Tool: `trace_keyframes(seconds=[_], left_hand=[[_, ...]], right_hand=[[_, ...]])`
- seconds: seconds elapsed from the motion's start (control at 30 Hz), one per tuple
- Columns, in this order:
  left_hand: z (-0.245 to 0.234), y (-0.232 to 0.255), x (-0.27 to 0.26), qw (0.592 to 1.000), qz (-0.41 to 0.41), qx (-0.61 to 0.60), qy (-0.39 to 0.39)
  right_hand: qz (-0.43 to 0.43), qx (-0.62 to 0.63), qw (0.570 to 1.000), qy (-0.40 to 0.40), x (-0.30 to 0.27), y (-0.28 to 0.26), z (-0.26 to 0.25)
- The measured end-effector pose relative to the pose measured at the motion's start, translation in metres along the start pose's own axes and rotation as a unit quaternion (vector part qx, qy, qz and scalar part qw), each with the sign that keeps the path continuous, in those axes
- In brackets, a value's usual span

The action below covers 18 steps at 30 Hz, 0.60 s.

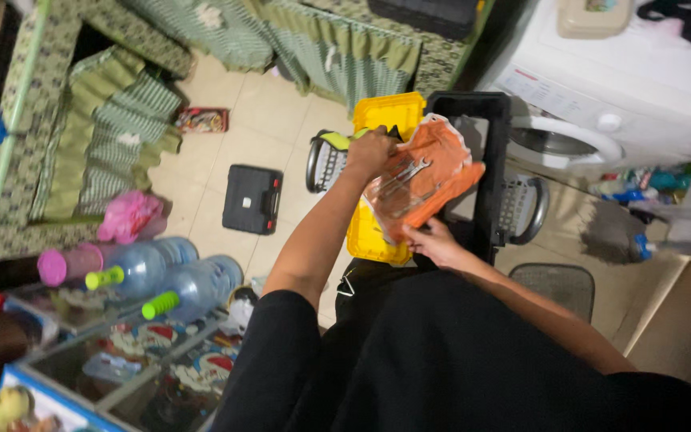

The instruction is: The person wipes a small metal tool with a green cloth, then places it into a yellow toolbox. They then wipe a larger wrench with the same cloth and place it into the toolbox. The person continues to wipe and place tools into the toolbox.

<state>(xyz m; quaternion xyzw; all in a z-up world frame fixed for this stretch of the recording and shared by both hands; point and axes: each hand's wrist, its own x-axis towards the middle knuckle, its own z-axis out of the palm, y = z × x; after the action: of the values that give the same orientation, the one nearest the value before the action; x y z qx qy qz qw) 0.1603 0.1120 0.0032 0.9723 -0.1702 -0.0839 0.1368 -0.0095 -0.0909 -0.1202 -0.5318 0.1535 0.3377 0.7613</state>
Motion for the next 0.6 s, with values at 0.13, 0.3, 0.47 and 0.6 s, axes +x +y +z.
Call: trace_keyframes(seconds=[0.13,0.3,0.47,0.6], left_hand=[[0.018,0.011,0.03,0.995,0.047,0.083,0.009],[0.028,0.008,0.039,0.996,0.07,0.061,0.016],[0.028,0.004,0.031,0.997,0.059,0.021,0.053],[0.036,0.008,0.013,0.997,0.039,-0.032,0.056]], right_hand=[[-0.014,-0.1,0.995,0.003,-0.002,-0.003,0.002],[-0.326,-0.479,0.786,0.216,-0.024,-0.048,-0.004],[-0.264,-0.505,0.738,0.36,-0.02,-0.118,0.001],[-0.384,-0.474,0.69,0.39,-0.014,-0.164,0.005]])
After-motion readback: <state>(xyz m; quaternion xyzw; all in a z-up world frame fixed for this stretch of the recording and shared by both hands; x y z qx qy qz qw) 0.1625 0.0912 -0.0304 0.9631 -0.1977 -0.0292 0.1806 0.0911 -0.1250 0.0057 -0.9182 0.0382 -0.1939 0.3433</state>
